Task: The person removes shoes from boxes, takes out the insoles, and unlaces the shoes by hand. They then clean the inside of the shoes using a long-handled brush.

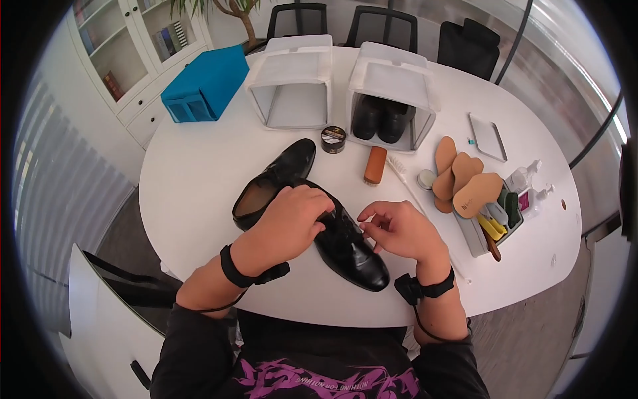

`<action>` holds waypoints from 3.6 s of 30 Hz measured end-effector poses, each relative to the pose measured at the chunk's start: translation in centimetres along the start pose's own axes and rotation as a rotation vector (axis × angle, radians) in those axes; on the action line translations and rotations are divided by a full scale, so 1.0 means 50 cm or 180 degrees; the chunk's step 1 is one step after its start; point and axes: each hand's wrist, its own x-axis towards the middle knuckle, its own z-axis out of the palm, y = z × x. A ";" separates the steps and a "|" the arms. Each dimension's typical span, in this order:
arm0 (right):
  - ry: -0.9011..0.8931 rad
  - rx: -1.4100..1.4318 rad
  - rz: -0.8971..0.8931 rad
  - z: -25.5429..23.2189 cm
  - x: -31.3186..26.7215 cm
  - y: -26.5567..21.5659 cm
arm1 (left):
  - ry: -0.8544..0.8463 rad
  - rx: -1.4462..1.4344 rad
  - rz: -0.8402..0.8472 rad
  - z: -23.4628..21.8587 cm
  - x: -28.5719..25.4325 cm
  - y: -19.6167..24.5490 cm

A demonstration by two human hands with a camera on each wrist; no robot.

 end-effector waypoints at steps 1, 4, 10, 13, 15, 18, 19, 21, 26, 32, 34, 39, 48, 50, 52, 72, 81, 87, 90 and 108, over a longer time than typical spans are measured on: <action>-0.0057 0.0062 0.0062 -0.005 -0.002 0.000 | 0.0089 0.0086 0.0107 0.001 0.006 0.002; 0.0377 0.0012 -0.0274 0.006 0.003 0.024 | -0.0002 -0.0158 -0.0138 0.006 0.031 -0.007; 0.0939 -0.0009 -0.1435 0.045 0.041 0.072 | -0.0138 0.0332 -0.0548 0.000 0.029 0.073; 0.1017 -0.0310 -0.2088 0.063 0.059 0.085 | -0.0146 -0.0120 -0.0404 0.008 0.044 0.048; 0.0903 -0.0186 -0.1874 0.068 0.057 0.097 | -0.0039 -0.0505 -0.0214 0.015 0.060 0.022; 0.0866 -0.0048 -0.1493 0.060 0.046 0.084 | -0.0408 -0.1112 -0.0333 0.006 0.090 -0.008; 0.0944 -0.0050 -0.1346 0.054 0.042 0.079 | -0.0547 -0.1262 -0.0292 0.007 0.100 -0.016; 0.1021 -0.0084 -0.1424 0.042 0.043 0.090 | -0.0696 -0.1404 -0.0213 0.008 0.114 -0.017; 0.1242 -0.0024 -0.1336 0.025 0.051 0.110 | -0.0222 -0.0150 -0.0037 0.023 0.105 0.036; 0.1375 -0.0168 -0.1189 0.012 0.044 0.105 | -0.0226 -0.0361 -0.0127 0.023 0.103 0.073; 0.1207 0.0044 -0.0942 0.004 0.040 0.104 | -0.0358 -0.0520 -0.0264 0.038 0.109 0.070; 0.1238 0.0039 -0.0883 0.000 0.034 0.094 | -0.0500 -0.0309 -0.0298 0.036 0.111 0.063; 0.1243 -0.0219 -0.1060 0.005 0.038 0.103 | -0.0882 -0.0839 -0.0527 0.022 0.125 0.041; 0.1281 -0.0252 -0.1119 0.007 0.041 0.104 | -0.0645 -0.0943 -0.0493 0.038 0.118 0.032; 0.1355 0.0026 -0.1054 0.013 0.042 0.106 | -0.0404 -0.1025 -0.0448 0.048 0.112 0.031; 0.1107 0.0863 -0.1717 0.004 0.050 0.120 | -0.0262 -0.1727 -0.0349 0.048 0.138 0.017; 0.0769 0.2248 -0.1245 -0.004 0.042 0.111 | -0.0533 -0.1772 -0.0510 0.035 0.143 0.013; 0.1099 0.2679 -0.1497 -0.012 0.045 0.125 | -0.0649 -0.1935 -0.0471 0.040 0.136 0.005; 0.1360 0.3040 -0.1703 -0.015 0.040 0.110 | -0.0660 -0.1732 -0.0425 0.042 0.136 0.008; 0.1749 0.2324 -0.2163 -0.020 0.031 0.080 | -0.0411 -0.1917 -0.0382 0.034 0.142 0.012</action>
